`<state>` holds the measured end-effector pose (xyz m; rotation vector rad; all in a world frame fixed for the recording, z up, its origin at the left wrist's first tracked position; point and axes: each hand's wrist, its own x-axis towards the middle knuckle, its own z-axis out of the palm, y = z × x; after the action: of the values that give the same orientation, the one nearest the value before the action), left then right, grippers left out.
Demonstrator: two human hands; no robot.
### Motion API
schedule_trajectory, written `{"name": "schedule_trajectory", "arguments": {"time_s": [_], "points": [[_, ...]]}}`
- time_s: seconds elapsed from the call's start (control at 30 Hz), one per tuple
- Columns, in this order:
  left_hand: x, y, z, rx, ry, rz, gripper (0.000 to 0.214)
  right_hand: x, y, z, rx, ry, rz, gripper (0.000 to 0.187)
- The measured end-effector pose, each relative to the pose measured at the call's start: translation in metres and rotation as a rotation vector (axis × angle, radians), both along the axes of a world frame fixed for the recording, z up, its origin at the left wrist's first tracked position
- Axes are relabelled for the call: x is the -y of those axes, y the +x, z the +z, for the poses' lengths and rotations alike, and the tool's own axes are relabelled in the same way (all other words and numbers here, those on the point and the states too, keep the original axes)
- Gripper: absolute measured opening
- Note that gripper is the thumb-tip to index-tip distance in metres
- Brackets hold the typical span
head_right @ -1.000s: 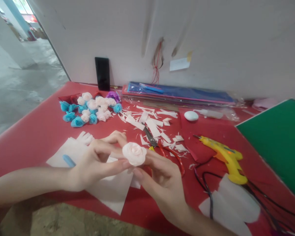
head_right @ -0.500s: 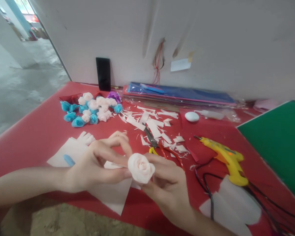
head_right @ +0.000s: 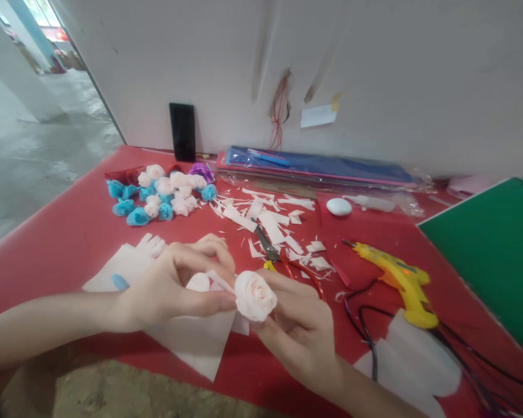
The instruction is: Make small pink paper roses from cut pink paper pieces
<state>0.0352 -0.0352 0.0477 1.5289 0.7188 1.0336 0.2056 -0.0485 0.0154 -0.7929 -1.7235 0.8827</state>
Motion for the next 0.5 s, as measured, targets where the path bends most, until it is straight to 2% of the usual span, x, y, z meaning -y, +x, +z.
{"name": "schedule_trajectory", "arguments": {"time_s": [0.1, 0.2, 0.3, 0.5], "points": [[0.0001, -0.0001, 0.0003, -0.036, 0.019, 0.013, 0.004, -0.0014, 0.0013, 0.0045, 0.113, 0.137, 0.009, 0.016], [0.0005, 0.0000, 0.0002, -0.083, 0.124, 0.056, 0.002, -0.0007, 0.0003, 0.0053, 0.199, 0.244, -0.045, 0.016], [-0.0001, -0.0005, 0.0016, -0.136, 0.217, 0.067, 0.003, -0.0004, -0.0001, 0.0048, 0.217, 0.284, -0.063, 0.017], [-0.0016, -0.0023, 0.0041, -0.196, 0.265, 0.042, 0.003, -0.0025, 0.0029, 0.0106, 0.343, 0.346, -0.069, 0.018]]}}
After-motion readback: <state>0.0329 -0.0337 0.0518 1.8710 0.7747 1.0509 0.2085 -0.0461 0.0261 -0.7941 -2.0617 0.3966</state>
